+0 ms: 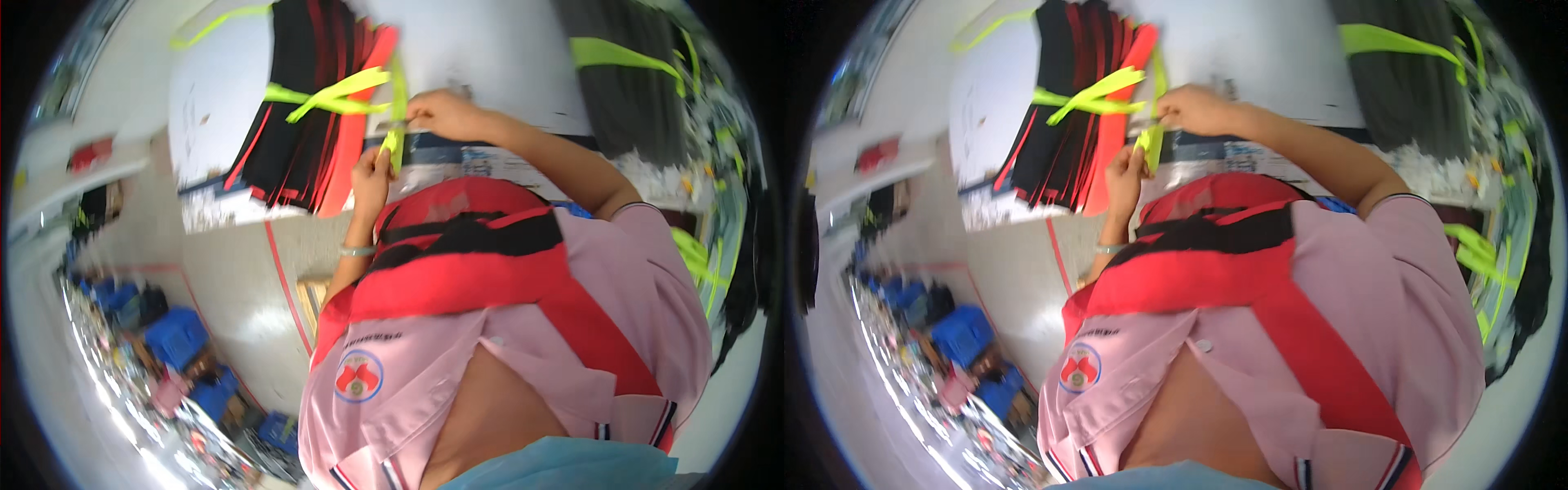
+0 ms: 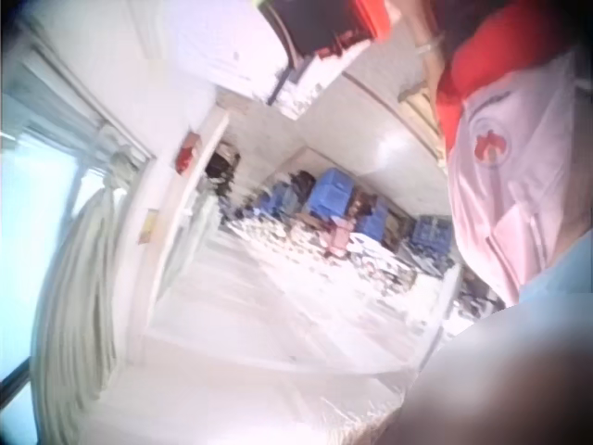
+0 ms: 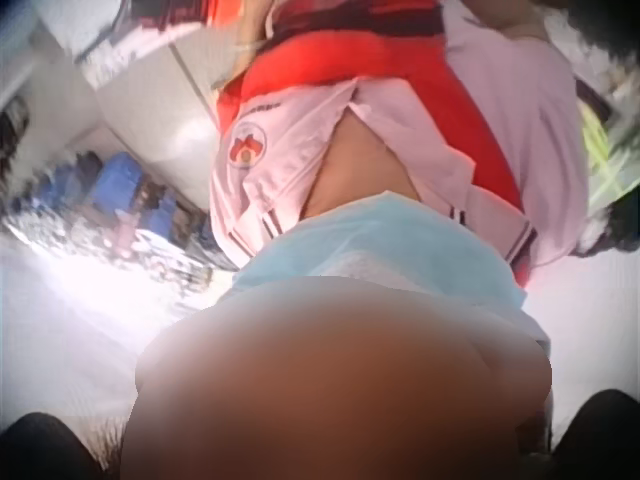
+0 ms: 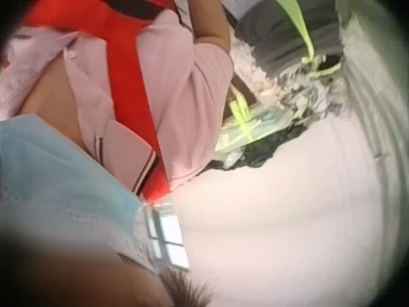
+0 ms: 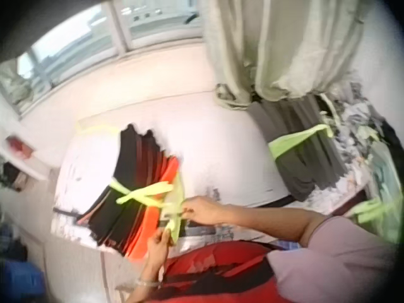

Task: Bundling safety vest components using neon yellow straps in a factory setting.

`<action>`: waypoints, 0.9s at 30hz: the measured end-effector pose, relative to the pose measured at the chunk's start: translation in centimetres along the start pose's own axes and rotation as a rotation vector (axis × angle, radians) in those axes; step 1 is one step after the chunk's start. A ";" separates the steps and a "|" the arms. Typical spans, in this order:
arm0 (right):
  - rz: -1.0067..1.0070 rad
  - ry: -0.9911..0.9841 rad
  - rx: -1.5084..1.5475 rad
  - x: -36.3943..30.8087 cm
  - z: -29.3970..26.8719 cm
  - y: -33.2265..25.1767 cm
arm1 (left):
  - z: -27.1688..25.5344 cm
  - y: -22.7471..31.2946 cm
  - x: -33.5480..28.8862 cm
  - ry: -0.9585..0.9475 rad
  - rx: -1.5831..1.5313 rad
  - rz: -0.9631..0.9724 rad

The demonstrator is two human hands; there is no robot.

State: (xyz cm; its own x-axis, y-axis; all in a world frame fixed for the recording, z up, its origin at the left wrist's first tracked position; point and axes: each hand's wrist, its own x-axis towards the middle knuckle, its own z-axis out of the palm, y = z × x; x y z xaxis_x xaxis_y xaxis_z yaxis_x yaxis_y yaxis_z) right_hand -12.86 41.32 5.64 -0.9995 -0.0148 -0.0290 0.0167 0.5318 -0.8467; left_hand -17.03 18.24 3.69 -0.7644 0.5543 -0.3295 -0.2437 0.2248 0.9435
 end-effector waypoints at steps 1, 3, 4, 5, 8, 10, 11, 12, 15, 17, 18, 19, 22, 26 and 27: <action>0.042 -0.019 0.102 -1.1 -0.3 -0.1 | 1.0 0.3 -0.3 -0.113 0.027 -0.028; 0.191 0.005 0.204 -3.9 -1.1 0.2 | 3.3 -0.2 -1.0 -0.287 -0.008 -0.142; 0.231 0.050 0.197 -5.7 -1.9 0.9 | 4.1 -0.2 -0.9 -0.344 -0.001 -0.133; 0.262 0.102 0.185 -7.6 -1.8 1.4 | 4.5 -0.2 -0.6 -0.424 0.163 -0.091; 0.314 0.423 0.321 -14.6 -4.5 3.8 | 5.8 0.5 0.4 -0.495 0.294 -0.159; 0.358 0.838 0.276 -18.9 -7.2 5.0 | 5.7 -0.6 1.0 -0.479 0.373 -0.060; 0.371 1.045 0.247 -21.1 -8.5 5.6 | 6.2 -0.5 1.2 -0.491 0.454 -0.017; 0.405 1.212 0.253 -24.2 -10.6 7.1 | 7.1 0.5 1.2 -0.522 0.610 -0.017; 0.459 1.765 0.392 -34.9 -17.6 11.1 | 8.8 -1.1 1.9 -0.643 0.625 0.030; 0.561 1.938 0.523 -43.4 -19.5 15.6 | 10.6 -1.9 2.7 -0.710 0.736 0.140; 0.635 1.979 0.578 -46.9 -19.7 17.9 | 11.4 -2.0 2.9 -0.744 0.834 0.234; 0.709 2.013 0.635 -50.0 -19.9 20.3 | 12.2 -1.7 3.1 -0.755 0.841 0.244; 0.934 2.002 0.591 -55.9 -20.8 25.2 | 13.9 -0.3 2.8 -0.749 0.922 0.232; 0.926 1.803 0.517 -59.4 -25.0 30.3 | 14.4 0.3 2.2 -0.712 0.970 0.159; 0.935 1.796 0.516 -57.7 -26.3 31.7 | 14.1 0.4 1.7 -0.675 0.998 0.147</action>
State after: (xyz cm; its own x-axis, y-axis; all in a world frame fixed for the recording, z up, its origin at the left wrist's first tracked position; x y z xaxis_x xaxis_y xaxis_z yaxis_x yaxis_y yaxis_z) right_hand 44.55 81.34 -5.58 0.3993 0.8739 -0.2774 0.1033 -0.3435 -0.9335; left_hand -10.03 30.65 3.02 -0.2088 0.8655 -0.4553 0.6135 0.4785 0.6282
